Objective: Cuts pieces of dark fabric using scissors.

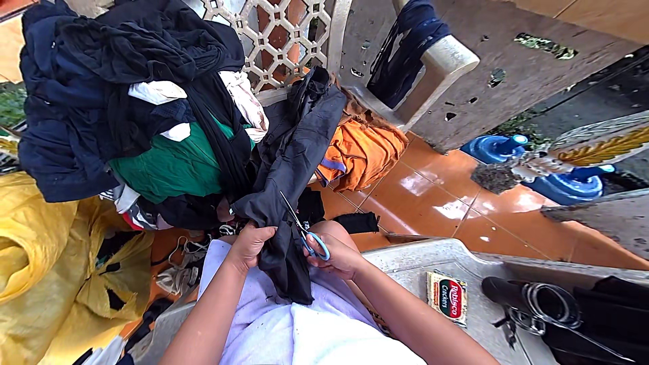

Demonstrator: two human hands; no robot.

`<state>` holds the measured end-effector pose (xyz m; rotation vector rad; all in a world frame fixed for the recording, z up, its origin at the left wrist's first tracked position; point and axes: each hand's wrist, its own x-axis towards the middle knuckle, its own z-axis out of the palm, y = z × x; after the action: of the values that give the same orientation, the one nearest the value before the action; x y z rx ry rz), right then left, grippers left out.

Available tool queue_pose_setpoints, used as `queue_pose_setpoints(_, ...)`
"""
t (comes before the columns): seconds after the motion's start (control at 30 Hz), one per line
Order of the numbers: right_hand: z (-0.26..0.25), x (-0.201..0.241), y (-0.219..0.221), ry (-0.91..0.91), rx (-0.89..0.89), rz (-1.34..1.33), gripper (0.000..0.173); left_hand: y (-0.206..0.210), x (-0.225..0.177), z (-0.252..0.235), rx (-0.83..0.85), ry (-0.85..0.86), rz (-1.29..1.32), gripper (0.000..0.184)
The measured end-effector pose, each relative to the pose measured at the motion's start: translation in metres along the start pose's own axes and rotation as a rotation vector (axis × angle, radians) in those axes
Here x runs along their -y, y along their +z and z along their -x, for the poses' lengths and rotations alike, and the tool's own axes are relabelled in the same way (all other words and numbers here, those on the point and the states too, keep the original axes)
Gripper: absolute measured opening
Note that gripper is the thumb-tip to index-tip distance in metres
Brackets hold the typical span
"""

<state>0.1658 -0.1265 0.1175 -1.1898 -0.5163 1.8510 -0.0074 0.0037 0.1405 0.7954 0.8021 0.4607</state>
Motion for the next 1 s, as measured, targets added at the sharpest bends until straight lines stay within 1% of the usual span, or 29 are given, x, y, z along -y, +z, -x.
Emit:
queue_pose_setpoints(0.1,-0.001,0.001,0.002,0.011,0.022,-0.028,0.033,0.002,0.0,0.002,0.012,-0.006,-0.012,0.028)
queue_pose_setpoints(0.27,-0.003,0.003,0.006,-0.007,-0.017,-0.011,0.034,0.005,0.0,0.003,0.026,-0.012,-0.011,0.028)
queue_pose_setpoints(0.5,-0.003,0.0,0.008,-0.039,-0.062,-0.014,0.027,0.005,-0.001,0.005,0.001,-0.002,-0.01,0.028)
queue_pose_setpoints(0.77,-0.002,-0.004,0.002,-0.046,-0.042,-0.006,0.023,-0.006,0.0,0.004,0.031,0.004,0.005,0.027)
queue_pose_setpoints(0.93,-0.003,-0.008,-0.005,-0.017,0.016,-0.041,0.024,-0.011,-0.001,0.007,0.023,0.008,-0.003,0.03)
queue_pose_setpoints(1.0,-0.004,-0.006,-0.007,0.028,0.061,-0.019,0.029,-0.012,-0.003,0.009,0.032,-0.01,-0.024,0.031)
